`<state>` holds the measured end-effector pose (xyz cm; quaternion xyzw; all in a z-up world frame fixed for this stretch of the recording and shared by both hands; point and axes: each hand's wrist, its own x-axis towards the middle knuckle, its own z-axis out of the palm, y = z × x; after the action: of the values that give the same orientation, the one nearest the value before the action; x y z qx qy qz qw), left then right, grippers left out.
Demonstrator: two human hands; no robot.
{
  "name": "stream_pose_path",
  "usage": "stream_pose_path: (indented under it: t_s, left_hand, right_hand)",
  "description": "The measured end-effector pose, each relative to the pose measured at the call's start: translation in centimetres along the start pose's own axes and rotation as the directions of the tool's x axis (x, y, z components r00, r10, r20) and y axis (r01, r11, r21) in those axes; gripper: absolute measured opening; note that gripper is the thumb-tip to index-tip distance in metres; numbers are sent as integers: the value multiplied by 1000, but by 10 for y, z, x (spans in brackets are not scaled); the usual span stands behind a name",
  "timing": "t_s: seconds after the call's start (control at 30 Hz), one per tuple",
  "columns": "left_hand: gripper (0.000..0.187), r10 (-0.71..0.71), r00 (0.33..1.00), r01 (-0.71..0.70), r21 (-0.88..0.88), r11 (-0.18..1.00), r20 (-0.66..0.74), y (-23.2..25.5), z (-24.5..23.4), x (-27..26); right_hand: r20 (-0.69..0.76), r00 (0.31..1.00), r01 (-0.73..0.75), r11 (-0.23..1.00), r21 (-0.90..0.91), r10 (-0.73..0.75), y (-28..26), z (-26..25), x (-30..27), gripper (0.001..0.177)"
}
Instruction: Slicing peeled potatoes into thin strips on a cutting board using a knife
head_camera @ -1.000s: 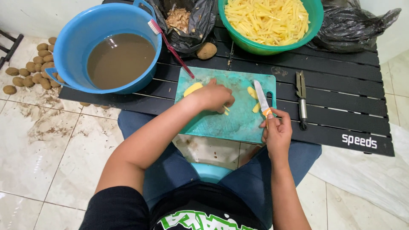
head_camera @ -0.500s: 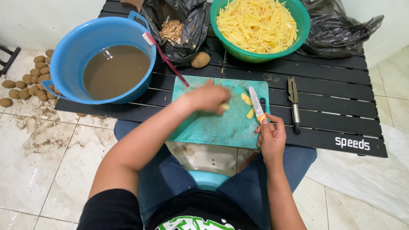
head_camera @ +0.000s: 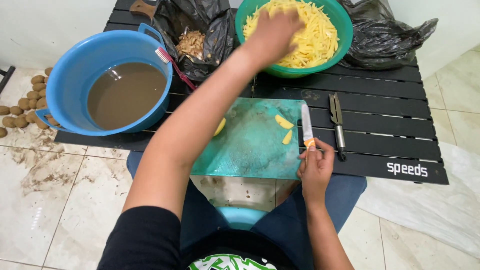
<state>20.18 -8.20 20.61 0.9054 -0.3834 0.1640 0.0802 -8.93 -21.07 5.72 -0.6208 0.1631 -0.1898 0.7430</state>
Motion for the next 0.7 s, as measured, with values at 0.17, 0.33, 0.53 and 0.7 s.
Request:
stream_pose_path:
  t_s: [0.17,0.33,0.53,0.7]
  left_hand:
    - [24,214,917,-161,-179,971,336,52,57,-71]
    - [31,209,914,-192,-83,978,347,67,149,-114]
    - [29,136,949,-107,-114,988,284,68,144,-129]
    - [39,19,924,128,-357,925,381,64,139,-140]
  right_hand:
    - [2,994,108,994,-1,-108,13,-3,4,22]
    - [45,979,204,976,-75,-201,12,-3,2,23]
    - [60,983,178,981,-76,-174,14,-4,3,22]
    - [52,982,185,981,-57,-182,18,-5,4,21]
